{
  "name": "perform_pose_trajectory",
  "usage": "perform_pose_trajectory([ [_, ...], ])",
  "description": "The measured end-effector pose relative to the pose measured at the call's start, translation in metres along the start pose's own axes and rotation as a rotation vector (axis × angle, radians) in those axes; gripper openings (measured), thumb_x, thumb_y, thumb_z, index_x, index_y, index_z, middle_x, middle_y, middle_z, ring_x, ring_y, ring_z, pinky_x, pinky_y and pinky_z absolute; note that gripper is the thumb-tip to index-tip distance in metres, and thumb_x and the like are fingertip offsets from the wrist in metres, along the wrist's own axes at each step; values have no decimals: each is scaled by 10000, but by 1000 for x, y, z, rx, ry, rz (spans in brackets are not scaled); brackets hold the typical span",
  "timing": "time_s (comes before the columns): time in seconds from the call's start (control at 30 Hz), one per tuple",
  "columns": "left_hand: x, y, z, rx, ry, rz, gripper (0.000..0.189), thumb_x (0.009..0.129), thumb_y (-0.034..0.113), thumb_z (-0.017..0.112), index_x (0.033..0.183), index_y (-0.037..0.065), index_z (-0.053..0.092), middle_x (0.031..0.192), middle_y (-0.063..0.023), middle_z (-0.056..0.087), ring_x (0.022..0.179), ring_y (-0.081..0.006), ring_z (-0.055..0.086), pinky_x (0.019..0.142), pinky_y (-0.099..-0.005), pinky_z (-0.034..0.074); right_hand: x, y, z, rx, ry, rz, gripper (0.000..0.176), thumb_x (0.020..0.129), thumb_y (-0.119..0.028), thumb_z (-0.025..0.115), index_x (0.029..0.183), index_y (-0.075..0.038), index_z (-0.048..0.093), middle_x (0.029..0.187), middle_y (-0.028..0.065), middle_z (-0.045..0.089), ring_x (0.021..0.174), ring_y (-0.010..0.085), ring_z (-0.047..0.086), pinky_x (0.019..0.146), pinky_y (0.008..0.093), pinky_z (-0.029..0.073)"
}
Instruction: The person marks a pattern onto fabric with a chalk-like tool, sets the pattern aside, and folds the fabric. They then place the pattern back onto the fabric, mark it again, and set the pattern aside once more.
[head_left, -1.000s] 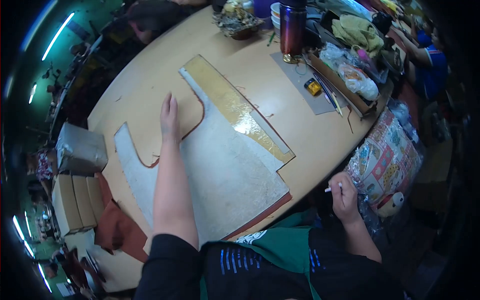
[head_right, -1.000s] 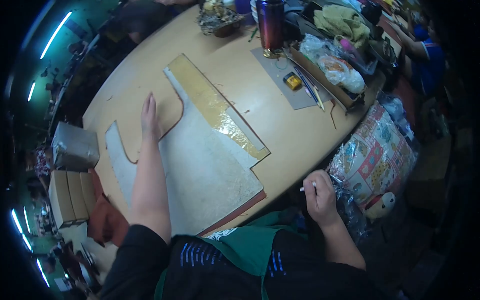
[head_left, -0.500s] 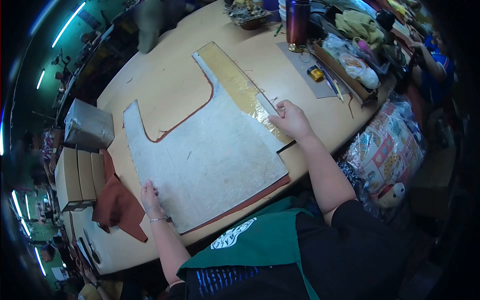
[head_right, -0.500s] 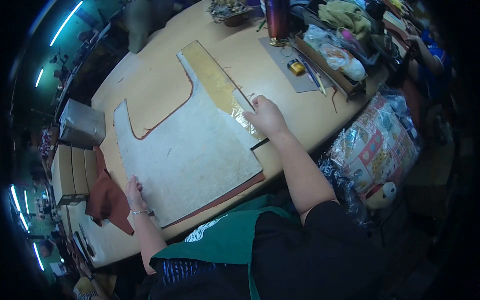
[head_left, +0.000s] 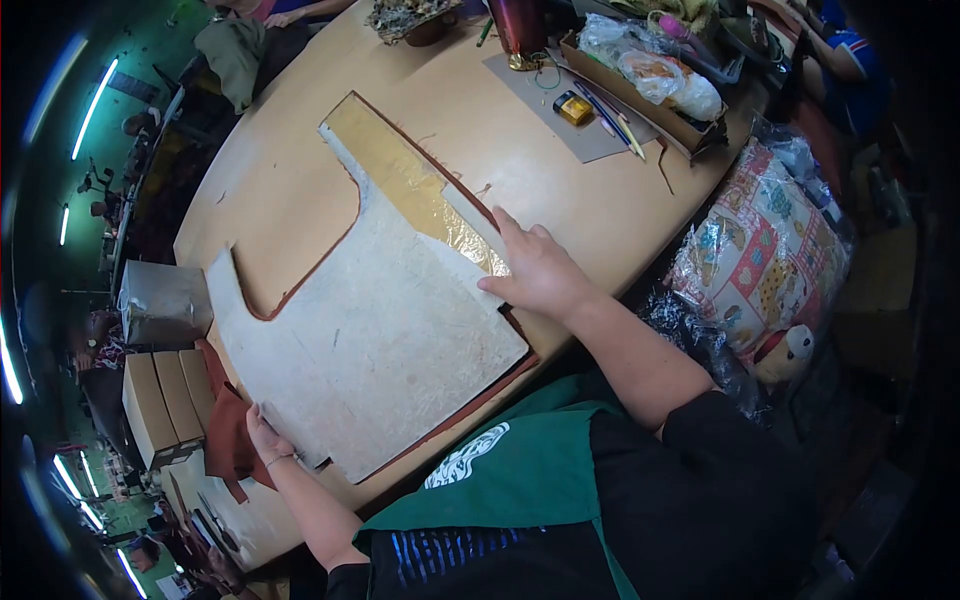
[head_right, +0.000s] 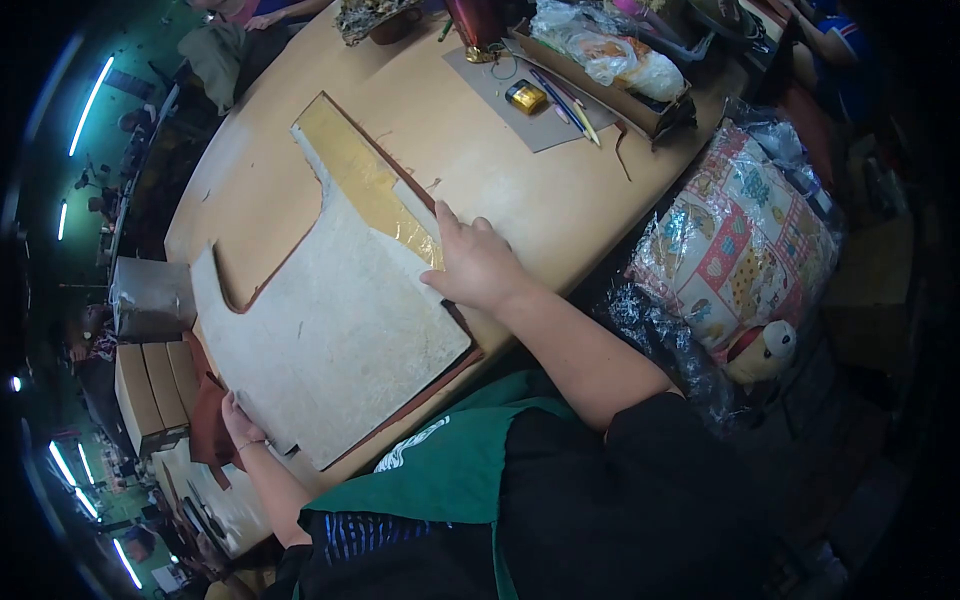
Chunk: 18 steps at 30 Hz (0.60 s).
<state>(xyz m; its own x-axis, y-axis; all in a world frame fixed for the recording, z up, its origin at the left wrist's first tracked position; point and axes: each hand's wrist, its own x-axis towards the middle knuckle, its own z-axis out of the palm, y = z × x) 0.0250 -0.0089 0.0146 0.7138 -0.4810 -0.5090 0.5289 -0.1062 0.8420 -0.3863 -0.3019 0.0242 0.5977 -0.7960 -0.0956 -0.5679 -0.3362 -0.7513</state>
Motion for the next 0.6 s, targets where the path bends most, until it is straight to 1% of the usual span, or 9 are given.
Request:
perform_pose_trajectory([
  [0.03, -3, 3, -2, -56, -4, 4, 380, 823, 301, 400, 1063, 37, 531, 1099, -95, 556, 1024, -260, 504, 924, -392, 365, -1, 1, 3, -8, 16, -9, 651, 683, -249, 662, 1191, 37, 372, 1036, 225, 513, 946, 360, 452, 863, 392, 375],
  [0.13, -8, 6, -23, -101, -133, 73, 361, 823, 284, 405, 1055, 39, 534, 1088, -103, 562, 1024, -268, 505, 925, -405, 367, -5, 2, 10, -79, 54, -45, 550, 676, -244, 669, 1100, 22, 441, 992, 182, 498, 943, 333, 437, 838, 401, 385],
  [0.23, -9, 6, -44, -153, -273, 68, 342, 831, 269, 395, 1047, 45, 536, 1088, -112, 561, 1036, -267, 499, 931, -410, 364, -8, 3, 14, -126, 105, -110, 467, 667, -231, 675, 1027, -1, 487, 968, 137, 467, 948, 308, 424, 820, 399, 394],
  [0.33, -7, 1, -51, -33, -180, 1, 300, 836, 242, 417, 1034, 47, 530, 1087, -111, 559, 1048, -265, 492, 930, -413, 367, -12, 2, 17, -150, 111, -123, 433, 660, -222, 680, 1001, -20, 506, 966, 114, 448, 949, 290, 419, 809, 391, 400],
  [0.43, -11, -5, -43, 59, -19, -12, 241, 835, 173, 464, 1030, 42, 517, 1061, -99, 566, 1021, -247, 505, 906, -392, 392, -13, 0, 19, -158, 128, -120, 417, 659, -219, 682, 990, -30, 512, 966, 108, 443, 945, 284, 417, 802, 391, 403],
  [0.53, -11, -8, -43, 248, -15, 101, 210, 820, 89, 511, 1023, 34, 505, 1021, -83, 572, 972, -215, 519, 871, -361, 414, -12, -1, 19, -163, 130, -120, 396, 661, -219, 681, 969, -33, 516, 972, 108, 439, 946, 283, 415, 801, 395, 403],
  [0.6, -9, -9, -45, 247, 11, 99, 212, 813, 60, 527, 1022, 32, 505, 1001, -79, 574, 935, -198, 526, 853, -341, 421, -10, -2, 19, -172, 144, -126, 370, 661, -225, 682, 929, -26, 521, 969, 116, 447, 945, 286, 419, 794, 396, 409],
])
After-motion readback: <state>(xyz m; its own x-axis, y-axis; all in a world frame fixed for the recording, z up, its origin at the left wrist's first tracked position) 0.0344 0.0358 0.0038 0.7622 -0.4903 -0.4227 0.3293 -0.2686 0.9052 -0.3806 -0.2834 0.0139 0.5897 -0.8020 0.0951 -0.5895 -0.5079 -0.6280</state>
